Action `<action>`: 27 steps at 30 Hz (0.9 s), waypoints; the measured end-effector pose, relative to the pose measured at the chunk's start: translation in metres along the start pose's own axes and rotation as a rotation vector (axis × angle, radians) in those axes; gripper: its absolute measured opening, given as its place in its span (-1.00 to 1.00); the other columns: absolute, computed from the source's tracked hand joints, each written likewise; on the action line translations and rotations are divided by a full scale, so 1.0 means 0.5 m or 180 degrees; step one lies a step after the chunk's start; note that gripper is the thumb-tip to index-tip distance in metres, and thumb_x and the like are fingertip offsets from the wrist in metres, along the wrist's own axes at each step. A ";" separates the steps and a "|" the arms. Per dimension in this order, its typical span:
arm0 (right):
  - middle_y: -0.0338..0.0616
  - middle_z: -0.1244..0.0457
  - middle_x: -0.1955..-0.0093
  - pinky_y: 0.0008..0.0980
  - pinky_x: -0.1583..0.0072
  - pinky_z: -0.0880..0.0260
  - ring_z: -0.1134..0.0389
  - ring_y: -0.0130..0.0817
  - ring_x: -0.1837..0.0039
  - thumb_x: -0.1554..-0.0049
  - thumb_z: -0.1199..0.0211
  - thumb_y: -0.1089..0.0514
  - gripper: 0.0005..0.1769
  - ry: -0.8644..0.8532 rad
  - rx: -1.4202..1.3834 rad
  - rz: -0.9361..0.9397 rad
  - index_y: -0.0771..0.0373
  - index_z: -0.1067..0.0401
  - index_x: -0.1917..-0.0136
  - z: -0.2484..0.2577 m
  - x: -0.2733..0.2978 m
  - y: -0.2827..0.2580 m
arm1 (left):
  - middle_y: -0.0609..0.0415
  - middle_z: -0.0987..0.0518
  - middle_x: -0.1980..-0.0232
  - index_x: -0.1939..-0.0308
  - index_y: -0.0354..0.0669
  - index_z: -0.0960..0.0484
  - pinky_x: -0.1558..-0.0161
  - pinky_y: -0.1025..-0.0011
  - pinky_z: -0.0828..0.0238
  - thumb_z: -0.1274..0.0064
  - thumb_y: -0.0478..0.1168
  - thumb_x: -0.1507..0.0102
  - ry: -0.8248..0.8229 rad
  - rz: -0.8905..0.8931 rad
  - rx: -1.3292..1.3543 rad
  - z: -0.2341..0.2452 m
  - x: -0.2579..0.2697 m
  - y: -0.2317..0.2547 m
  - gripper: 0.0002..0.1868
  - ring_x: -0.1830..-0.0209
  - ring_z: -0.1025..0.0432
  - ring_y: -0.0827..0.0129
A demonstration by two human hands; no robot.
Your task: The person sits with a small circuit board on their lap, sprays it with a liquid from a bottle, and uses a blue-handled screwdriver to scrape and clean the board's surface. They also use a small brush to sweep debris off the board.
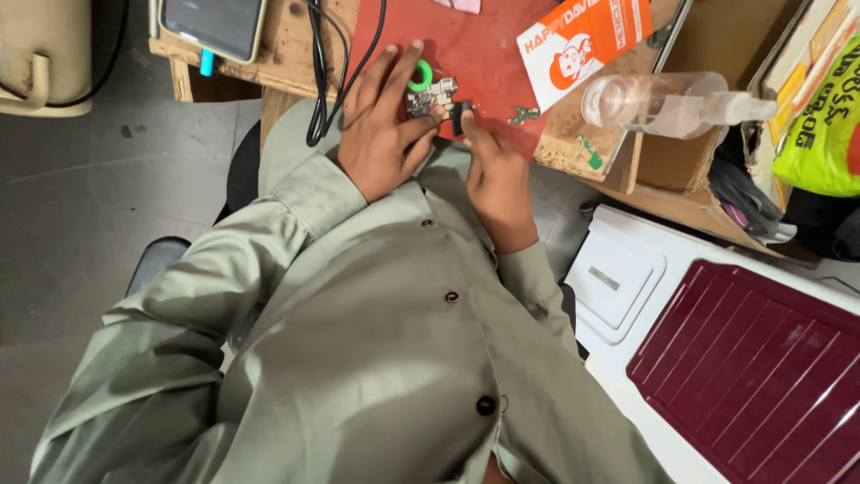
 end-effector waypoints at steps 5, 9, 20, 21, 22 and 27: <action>0.15 -0.38 -0.02 -0.16 -0.06 -0.47 -0.48 0.00 0.01 -0.28 -0.18 0.38 -0.65 -0.0184 -0.0483 0.0088 0.24 -0.45 -0.32 0.031 0.021 -0.002 | -0.20 -0.12 -0.65 0.00 0.02 -0.81 -0.53 -0.02 -0.06 -0.29 -0.14 -0.35 0.0012 0.0044 0.0052 0.001 -0.002 0.000 -0.84 -0.64 -0.04 -0.16; 0.13 -0.38 -0.10 -0.26 -0.02 -0.43 -0.45 -0.07 0.01 -0.31 -0.18 0.36 -0.71 -0.0173 -0.0434 0.0394 0.28 -0.45 -0.30 0.101 -0.005 0.011 | -0.21 -0.11 -0.65 -0.02 0.02 -0.82 -0.52 -0.01 -0.02 -0.30 -0.15 -0.33 -0.0035 0.0018 0.0067 0.002 -0.003 -0.004 -0.81 -0.63 -0.04 -0.16; 0.10 -0.10 -0.46 -0.15 -0.44 -0.25 -0.17 0.01 -0.43 -0.30 -0.22 0.44 -0.55 0.0787 0.0456 0.0864 0.25 -0.34 -0.42 0.107 -0.180 0.107 | -0.32 -0.10 -0.62 -0.01 -0.06 -0.82 -0.53 -0.02 -0.04 -0.32 -0.22 -0.27 0.0146 -0.0051 0.0366 0.002 -0.003 -0.014 -0.78 -0.59 -0.09 -0.23; 0.07 -0.13 -0.42 -0.14 -0.43 -0.25 -0.18 0.00 -0.42 -0.30 -0.25 0.43 -0.55 0.0752 0.0448 0.0820 0.24 -0.36 -0.43 0.102 -0.177 0.109 | -0.31 -0.12 -0.60 0.02 -0.09 -0.81 -0.53 0.00 -0.08 -0.32 -0.25 -0.26 0.0165 -0.0060 0.0444 0.004 -0.004 -0.016 -0.79 -0.58 -0.12 -0.22; 0.03 -0.16 -0.38 -0.13 -0.43 -0.24 -0.20 -0.01 -0.41 -0.30 -0.28 0.42 -0.55 0.0717 0.0439 0.0775 0.23 -0.38 -0.43 0.097 -0.172 0.111 | -0.29 -0.15 -0.59 0.05 -0.11 -0.80 -0.52 0.01 -0.12 -0.31 -0.27 -0.24 0.0184 -0.0069 0.0522 0.005 -0.005 -0.020 -0.80 -0.57 -0.15 -0.22; 0.05 -0.19 -0.30 -0.11 -0.36 -0.26 -0.21 0.03 -0.34 -0.17 -0.34 0.42 -0.55 0.0556 0.0406 0.0395 0.26 -0.44 -0.32 0.078 -0.116 0.115 | -0.27 -0.23 -0.57 -0.11 -0.19 -0.68 -0.52 0.11 -0.26 -0.20 -0.37 -0.32 0.0349 0.0593 0.1150 0.003 -0.005 -0.030 -0.73 -0.55 -0.27 -0.14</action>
Point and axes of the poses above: each hand's wrist, its own x-axis away from the middle knuckle, its own z-axis out of the back of the hand, y = z × x, the point moved 3 cm from there along -x, towards the middle knuckle
